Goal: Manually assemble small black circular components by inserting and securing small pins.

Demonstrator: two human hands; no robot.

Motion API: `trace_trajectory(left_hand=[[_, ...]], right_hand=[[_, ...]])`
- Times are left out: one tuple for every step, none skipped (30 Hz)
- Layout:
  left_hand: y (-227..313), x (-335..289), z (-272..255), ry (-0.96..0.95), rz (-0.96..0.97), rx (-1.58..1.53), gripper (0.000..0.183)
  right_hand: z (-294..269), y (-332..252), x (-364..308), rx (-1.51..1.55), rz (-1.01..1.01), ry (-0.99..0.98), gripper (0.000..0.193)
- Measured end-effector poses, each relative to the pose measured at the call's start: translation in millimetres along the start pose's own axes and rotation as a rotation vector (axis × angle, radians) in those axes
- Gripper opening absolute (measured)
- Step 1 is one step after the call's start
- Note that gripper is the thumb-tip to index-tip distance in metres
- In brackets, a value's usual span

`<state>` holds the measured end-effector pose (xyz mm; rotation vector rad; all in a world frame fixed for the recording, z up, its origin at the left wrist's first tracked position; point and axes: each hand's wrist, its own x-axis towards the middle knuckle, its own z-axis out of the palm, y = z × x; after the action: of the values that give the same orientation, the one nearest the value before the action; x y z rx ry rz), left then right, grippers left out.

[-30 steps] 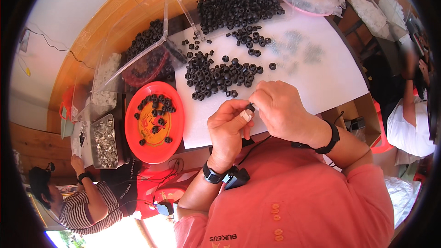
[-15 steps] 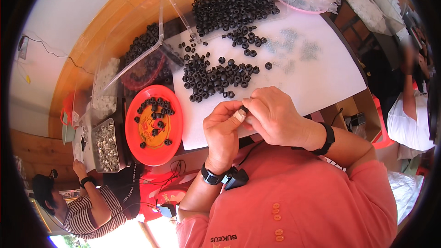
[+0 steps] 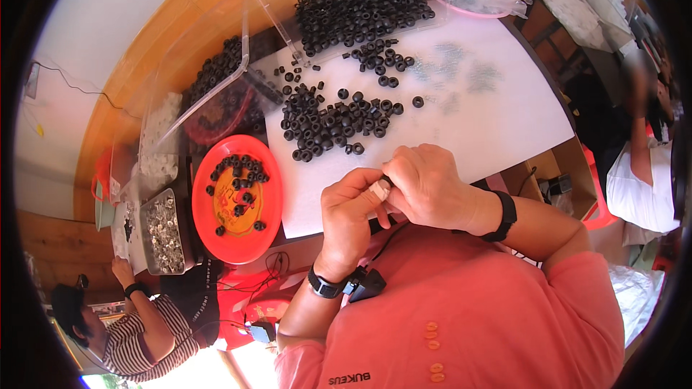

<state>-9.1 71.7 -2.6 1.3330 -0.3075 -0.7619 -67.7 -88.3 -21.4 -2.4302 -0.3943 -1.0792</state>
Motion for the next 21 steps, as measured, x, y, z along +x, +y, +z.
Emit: trace_trajectory(left_hand=[[1,-2,2,-0.001,-0.013,-0.015,0.019],[1,-3,3,-0.002,-0.026,-0.029,0.016],[0,-4,2,0.000,-0.027,-0.032,0.016],[-2,-5,0,-0.008,-0.022,-0.043,0.016],[-4,-5,-1,-0.016,-0.016,-0.055,0.015],[-5,-5,-2,-0.012,-0.011,-0.057,0.015],[-6,-5,-2,-0.024,-0.009,-0.060,0.016],[-7,-4,-3,-0.035,-0.007,-0.062,0.016],[-7,-4,-5,-0.029,-0.004,-0.061,0.016],[-6,-2,-7,-0.061,-0.015,-0.028,0.017],[-5,-2,-9,-0.092,-0.027,0.005,0.018],[-3,-4,-7,-0.092,-0.027,0.005,0.018],[2,-7,-5,-0.056,0.096,0.207,0.015],[5,-9,-4,-0.018,0.219,0.409,0.013],[5,-9,-5,-0.016,0.220,0.410,0.013],[5,-9,-8,0.043,0.337,0.474,0.011],[4,-8,-10,0.102,0.455,0.539,0.013],[1,-7,-12,0.105,0.459,0.541,0.013],[-2,-7,-12,0.077,0.551,0.618,0.017],[-4,-7,-11,0.047,0.643,0.695,0.021],[-1,-7,-8,0.007,0.716,0.788,0.026]], right_hand=[[-1,-1,-1,0.023,0.022,-0.038,0.034],[0,-2,-1,0.025,0.021,-0.040,0.034],[0,-3,-1,0.028,0.041,-0.053,0.034],[0,-5,-2,0.032,0.061,-0.067,0.035],[1,-7,-4,0.033,0.059,-0.069,0.035],[3,-7,-6,0.062,0.083,-0.074,0.034],[3,-8,-7,0.091,0.106,-0.079,0.034],[2,-8,-7,0.093,0.099,-0.079,0.034],[0,-9,-7,0.178,0.182,-0.119,0.033],[-1,-10,-6,0.263,0.266,-0.159,0.033],[-5,-10,-4,0.268,0.260,-0.159,0.033],[-13,-9,-2,0.232,0.250,-0.218,0.032],[-18,-8,0,0.195,0.239,-0.277,0.031],[-22,-9,2,0.195,0.239,-0.277,0.031],[-25,-9,5,0.120,0.236,-0.337,0.029],[-26,-9,6,0.045,0.232,-0.396,0.027],[-26,-10,8,0.046,0.230,-0.394,0.027],[-24,-11,12,-0.035,0.223,-0.506,0.025],[-23,-13,15,-0.117,0.217,-0.616,0.024],[-23,-13,21,-0.118,0.212,-0.612,0.024],[-24,-10,29,-0.079,0.232,-0.689,0.020]])
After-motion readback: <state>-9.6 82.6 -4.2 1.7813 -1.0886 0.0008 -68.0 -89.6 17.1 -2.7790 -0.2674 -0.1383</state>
